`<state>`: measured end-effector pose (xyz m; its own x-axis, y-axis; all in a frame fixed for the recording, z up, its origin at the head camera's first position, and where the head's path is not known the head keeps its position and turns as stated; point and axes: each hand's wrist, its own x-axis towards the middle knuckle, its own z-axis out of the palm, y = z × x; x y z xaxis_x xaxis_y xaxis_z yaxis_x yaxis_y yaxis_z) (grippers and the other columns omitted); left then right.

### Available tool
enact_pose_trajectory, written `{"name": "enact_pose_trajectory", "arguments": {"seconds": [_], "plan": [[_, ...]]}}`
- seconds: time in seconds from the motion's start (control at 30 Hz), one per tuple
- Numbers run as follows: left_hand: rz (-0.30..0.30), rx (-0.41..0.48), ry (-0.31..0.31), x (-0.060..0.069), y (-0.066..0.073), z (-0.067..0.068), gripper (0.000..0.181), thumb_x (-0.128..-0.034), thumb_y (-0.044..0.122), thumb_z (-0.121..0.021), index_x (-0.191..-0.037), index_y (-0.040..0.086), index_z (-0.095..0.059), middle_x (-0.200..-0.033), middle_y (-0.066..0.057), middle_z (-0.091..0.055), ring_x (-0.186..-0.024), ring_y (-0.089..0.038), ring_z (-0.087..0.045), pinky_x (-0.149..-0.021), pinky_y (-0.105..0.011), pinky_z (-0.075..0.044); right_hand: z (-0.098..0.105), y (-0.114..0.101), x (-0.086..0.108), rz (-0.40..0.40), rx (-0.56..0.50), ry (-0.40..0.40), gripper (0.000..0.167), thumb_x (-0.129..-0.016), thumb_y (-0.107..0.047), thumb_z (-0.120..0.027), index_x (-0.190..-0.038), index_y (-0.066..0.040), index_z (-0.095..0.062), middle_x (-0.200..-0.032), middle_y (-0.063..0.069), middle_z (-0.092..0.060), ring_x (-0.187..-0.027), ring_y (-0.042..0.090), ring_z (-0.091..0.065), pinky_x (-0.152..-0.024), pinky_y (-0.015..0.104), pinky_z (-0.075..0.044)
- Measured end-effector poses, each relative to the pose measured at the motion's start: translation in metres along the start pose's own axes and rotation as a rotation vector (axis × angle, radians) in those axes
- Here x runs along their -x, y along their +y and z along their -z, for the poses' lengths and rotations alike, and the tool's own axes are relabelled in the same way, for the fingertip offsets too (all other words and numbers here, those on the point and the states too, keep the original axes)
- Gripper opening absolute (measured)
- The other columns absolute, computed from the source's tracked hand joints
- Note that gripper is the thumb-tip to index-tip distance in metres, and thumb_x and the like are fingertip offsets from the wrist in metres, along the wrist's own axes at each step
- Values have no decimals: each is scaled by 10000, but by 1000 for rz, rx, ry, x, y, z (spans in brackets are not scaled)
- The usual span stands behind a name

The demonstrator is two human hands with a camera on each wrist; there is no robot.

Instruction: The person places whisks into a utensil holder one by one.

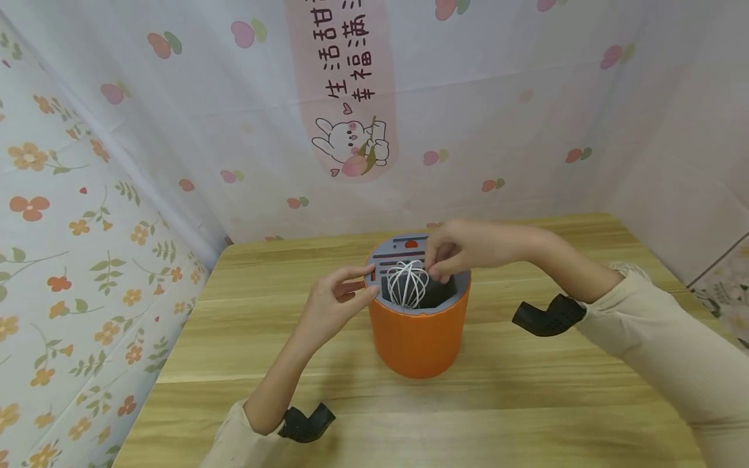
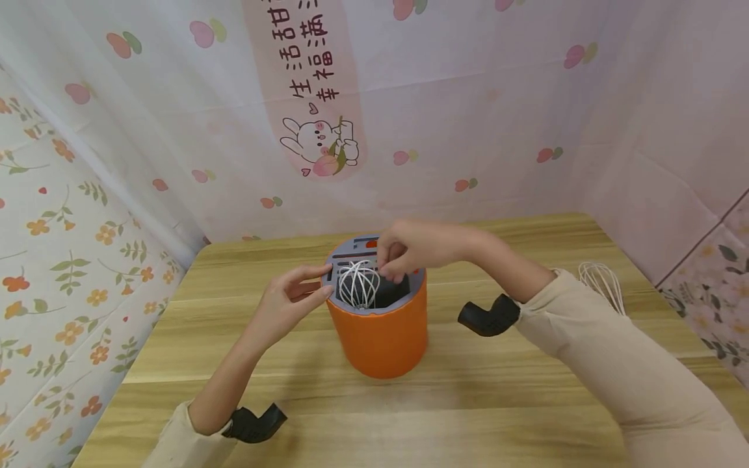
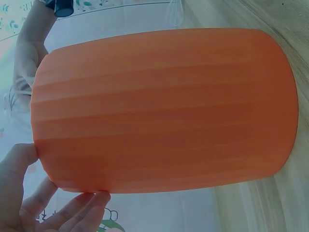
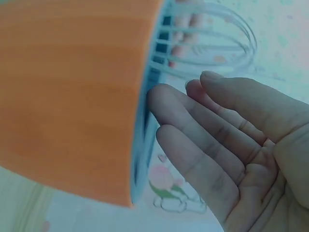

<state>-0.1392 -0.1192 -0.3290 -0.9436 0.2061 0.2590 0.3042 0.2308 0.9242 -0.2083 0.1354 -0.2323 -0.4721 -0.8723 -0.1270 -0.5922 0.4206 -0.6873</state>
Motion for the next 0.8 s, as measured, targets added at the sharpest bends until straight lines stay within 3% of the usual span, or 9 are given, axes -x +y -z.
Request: {"name": "enact_pose_trajectory", "arguments": {"seconds": [0.07,0.37,0.8], "plan": [[-2,-2,0,0,0,0,326,-835,150,-685,-1156,110,-642,-1198,-38,-579,-1037,-221,-593,-851,-317,-495,4,1,7,-12,-24,27,74,-860,-101,-644,-874,-29,-635,-792,48,-648,-755,187,-642,-696,339,-531],[1,-14,4,1,-1,1,327,-833,162,-689,-1153,120,-644,-1190,-37,-584,-1032,-216,-595,-847,-312,-497,27,26,48,-137,-23,162,163,-881,-164,-627,-943,-13,-639,-822,32,-659,-784,171,-630,-762,305,-514],[4,4,9,2,-3,0,330,-828,146,-692,-1151,96,-643,-1194,-64,-581,-1019,-243,-601,-828,-351,-509,46,132,121,-439,-117,294,256,-920,-117,-560,-1021,118,-567,-927,154,-661,-816,188,-658,-713,308,-543]]}}
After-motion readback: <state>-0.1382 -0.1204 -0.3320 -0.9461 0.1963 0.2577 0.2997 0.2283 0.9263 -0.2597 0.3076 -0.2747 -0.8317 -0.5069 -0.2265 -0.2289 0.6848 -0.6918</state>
